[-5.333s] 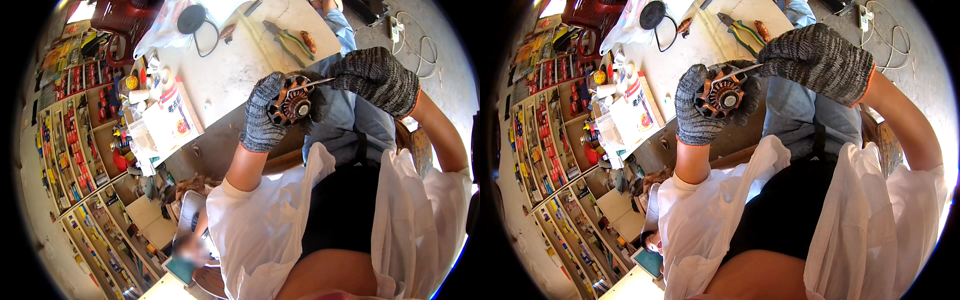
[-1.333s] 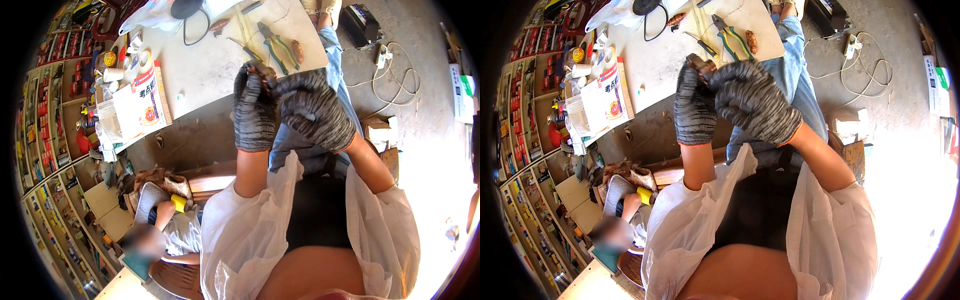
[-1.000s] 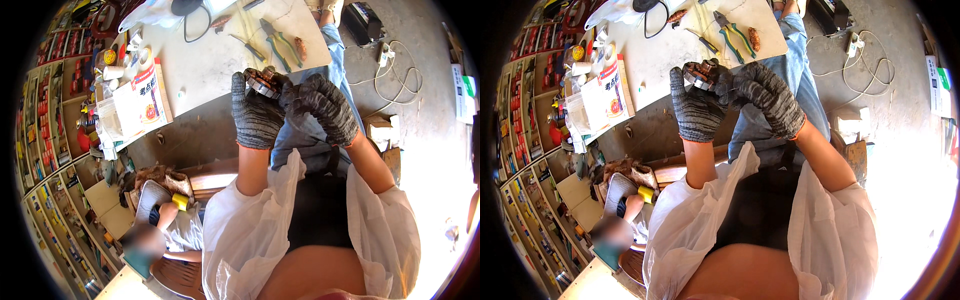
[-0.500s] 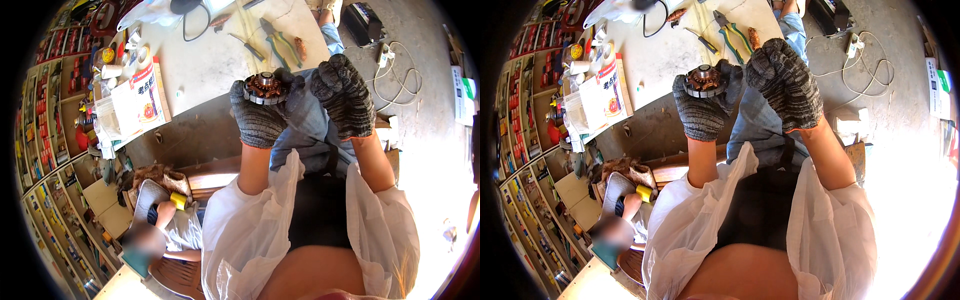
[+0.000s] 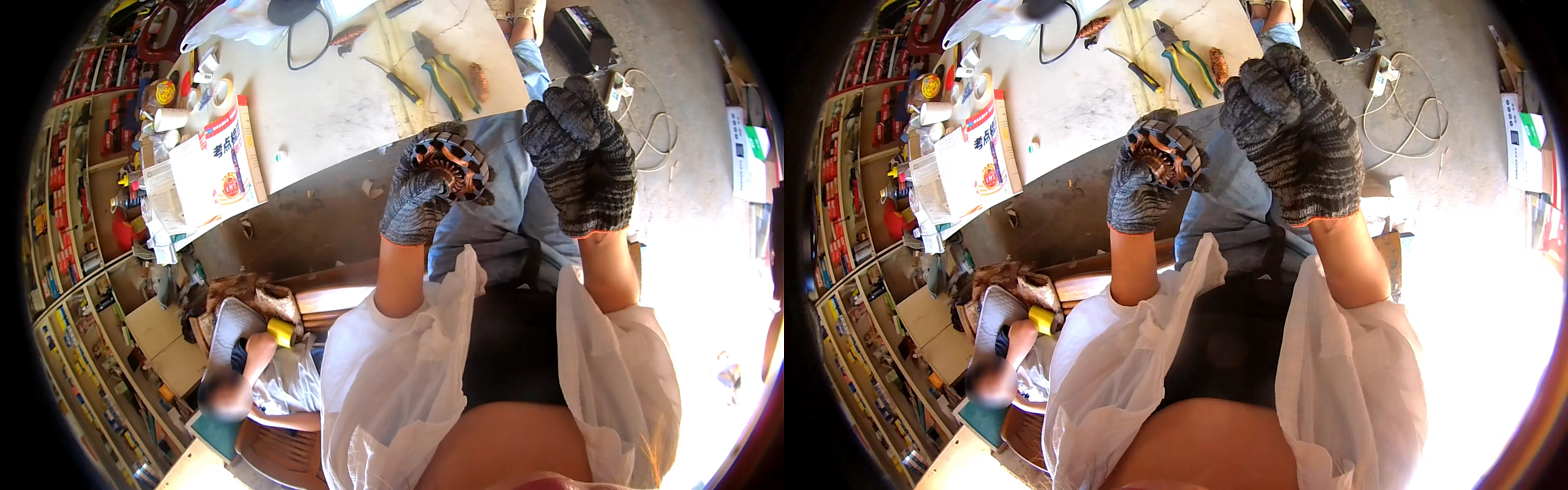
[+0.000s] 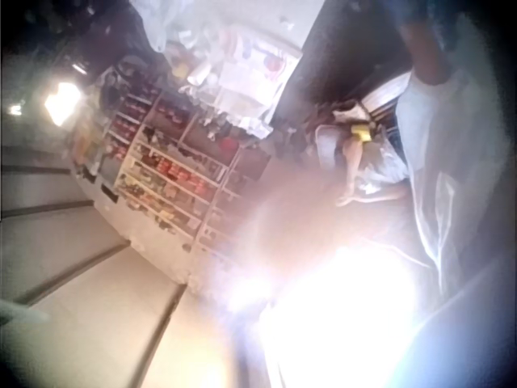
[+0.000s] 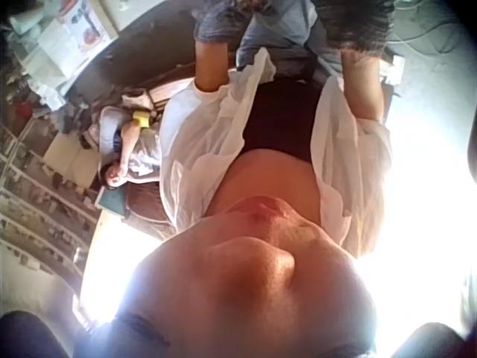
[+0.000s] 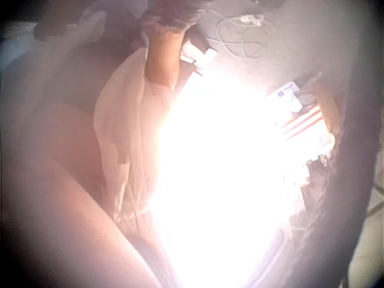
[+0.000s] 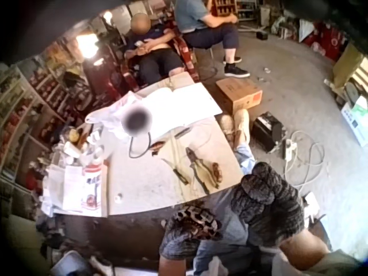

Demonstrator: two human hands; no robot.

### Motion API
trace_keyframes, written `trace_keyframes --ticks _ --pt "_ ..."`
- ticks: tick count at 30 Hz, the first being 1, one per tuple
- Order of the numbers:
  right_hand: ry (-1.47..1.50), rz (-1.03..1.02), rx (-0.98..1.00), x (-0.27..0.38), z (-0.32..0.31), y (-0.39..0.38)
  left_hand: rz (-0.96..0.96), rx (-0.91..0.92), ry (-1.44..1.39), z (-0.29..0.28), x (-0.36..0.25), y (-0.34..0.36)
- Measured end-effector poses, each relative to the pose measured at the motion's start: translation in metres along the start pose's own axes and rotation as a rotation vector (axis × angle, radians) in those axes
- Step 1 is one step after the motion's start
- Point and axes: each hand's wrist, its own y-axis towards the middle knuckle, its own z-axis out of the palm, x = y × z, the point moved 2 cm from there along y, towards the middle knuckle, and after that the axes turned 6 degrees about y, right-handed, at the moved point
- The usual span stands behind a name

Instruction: The person sits on the floor and uses a screwdriver to disassemble a small motor or generator component. They remove a central metal piece from the copper-wound stator and place it on the table.

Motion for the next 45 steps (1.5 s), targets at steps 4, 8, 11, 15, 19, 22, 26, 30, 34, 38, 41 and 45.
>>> trace_keyframes --ticks 4,8,11,15,19,22,26,30,34,38,41,45 --pt "-0.095 -0.072 0.071 0.008 -0.006 0.004 0.095 0.054 -0.249 -0.019 0.003 0.0" --pt "0.048 0.036 0.138 0.012 -0.037 0.005 0.071 -0.253 -0.019 0.002 -0.01 0.001" --pt "-0.039 -0.048 0.036 0.005 -0.035 -0.009 -0.03 -0.352 0.0 -0.007 -0.001 0.011" --pt "-0.096 0.043 -0.121 -0.019 -0.036 -0.025 -0.112 -0.595 -0.304 -0.043 0.011 0.011" --pt "-0.173 0.119 -0.157 -0.029 -0.038 -0.029 -0.049 -0.609 -0.258 -0.035 0.016 0.015" --pt "-0.236 0.081 -0.281 -0.032 -0.031 -0.028 0.054 -0.558 -0.102 -0.053 0.024 0.021" --pt "-0.466 0.093 -0.036 -0.026 -0.041 -0.026 0.186 -0.615 -0.08 -0.068 0.025 0.032" --pt "-1.118 0.063 0.082 -0.021 -0.052 -0.025 0.161 -0.612 -0.237 -0.058 0.008 0.023" --pt "-1.778 -0.056 -0.046 -0.026 -0.056 -0.007 0.182 -0.558 -0.149 -0.057 -0.003 0.018" --pt "-2.145 0.009 0.053 -0.034 -0.051 0.003 0.106 -0.362 -0.241 -0.034 -0.007 0.018" --pt "-2.23 0.017 0.205 -0.044 -0.052 0.007 0.094 -0.324 -0.246 -0.015 -0.009 0.013" --pt "-1.975 0.061 0.21 -0.041 -0.047 0.007 0.115 -0.191 -0.321 -0.018 -0.006 0.013"
